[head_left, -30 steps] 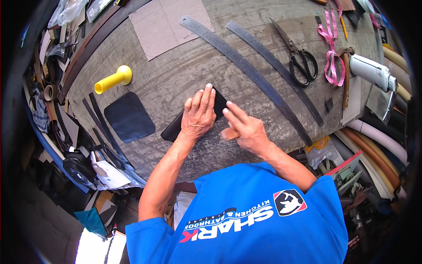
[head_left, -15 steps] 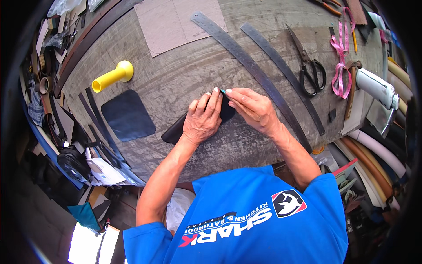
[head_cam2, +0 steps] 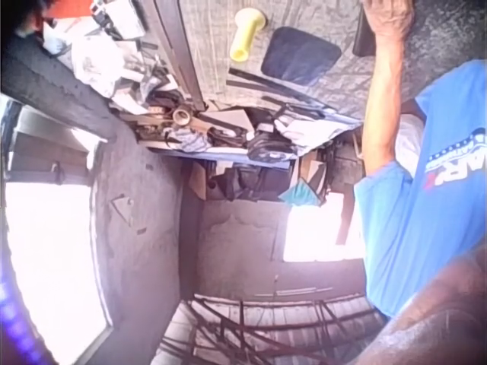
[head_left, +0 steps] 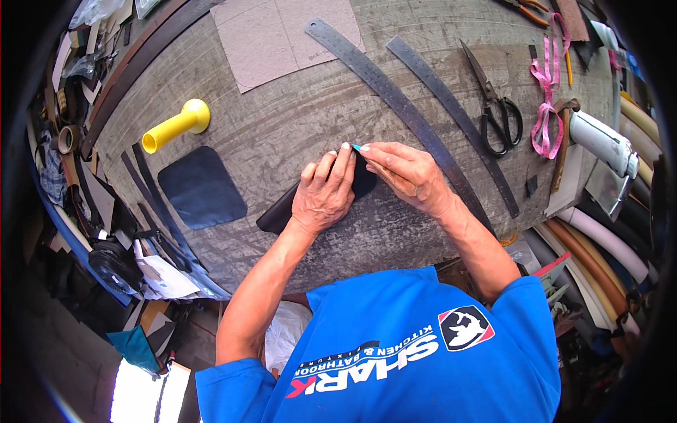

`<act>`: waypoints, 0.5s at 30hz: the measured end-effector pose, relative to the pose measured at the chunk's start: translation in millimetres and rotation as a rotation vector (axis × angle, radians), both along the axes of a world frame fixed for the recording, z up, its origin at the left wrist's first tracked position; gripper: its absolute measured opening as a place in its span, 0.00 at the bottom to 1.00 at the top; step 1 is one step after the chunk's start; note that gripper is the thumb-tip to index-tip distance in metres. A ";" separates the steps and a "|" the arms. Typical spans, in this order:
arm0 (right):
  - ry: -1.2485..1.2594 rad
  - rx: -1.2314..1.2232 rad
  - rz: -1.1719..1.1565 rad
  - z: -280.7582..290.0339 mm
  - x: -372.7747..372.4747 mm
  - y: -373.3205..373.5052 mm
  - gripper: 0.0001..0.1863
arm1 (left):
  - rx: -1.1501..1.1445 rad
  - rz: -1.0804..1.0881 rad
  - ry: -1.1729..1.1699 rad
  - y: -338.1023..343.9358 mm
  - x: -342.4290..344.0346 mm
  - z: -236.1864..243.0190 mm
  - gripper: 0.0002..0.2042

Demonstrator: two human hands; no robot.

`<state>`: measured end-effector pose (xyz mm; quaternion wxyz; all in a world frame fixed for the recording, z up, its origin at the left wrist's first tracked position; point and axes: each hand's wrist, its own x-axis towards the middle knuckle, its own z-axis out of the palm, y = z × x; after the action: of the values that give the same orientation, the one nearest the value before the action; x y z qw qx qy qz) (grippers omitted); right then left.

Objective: The person is thinning a piece of black leather using a skiving machine.

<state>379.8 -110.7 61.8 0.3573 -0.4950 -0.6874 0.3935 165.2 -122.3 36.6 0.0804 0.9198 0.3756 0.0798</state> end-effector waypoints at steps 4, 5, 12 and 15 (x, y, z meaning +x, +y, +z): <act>-0.063 0.012 0.044 6.3 -2.3 8.1 0.15 | -0.016 0.002 -0.002 0.0 -2.2 0.1 0.31; -0.066 0.010 0.046 5.7 -4.1 7.7 0.15 | -0.025 0.001 -0.006 -0.7 -2.6 0.2 0.31; -0.151 0.145 -0.019 -0.8 -12.8 14.1 0.11 | -0.012 -0.001 -0.018 3.0 -2.4 7.9 0.33; 0.313 -0.446 -0.171 -5.7 -6.0 19.9 0.10 | 0.012 0.017 -0.094 0.4 -2.8 2.7 0.30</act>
<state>373.8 -90.9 56.2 0.3731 -0.5508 -0.4764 0.5749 162.4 -121.9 39.3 0.0916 0.9123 0.3786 0.1261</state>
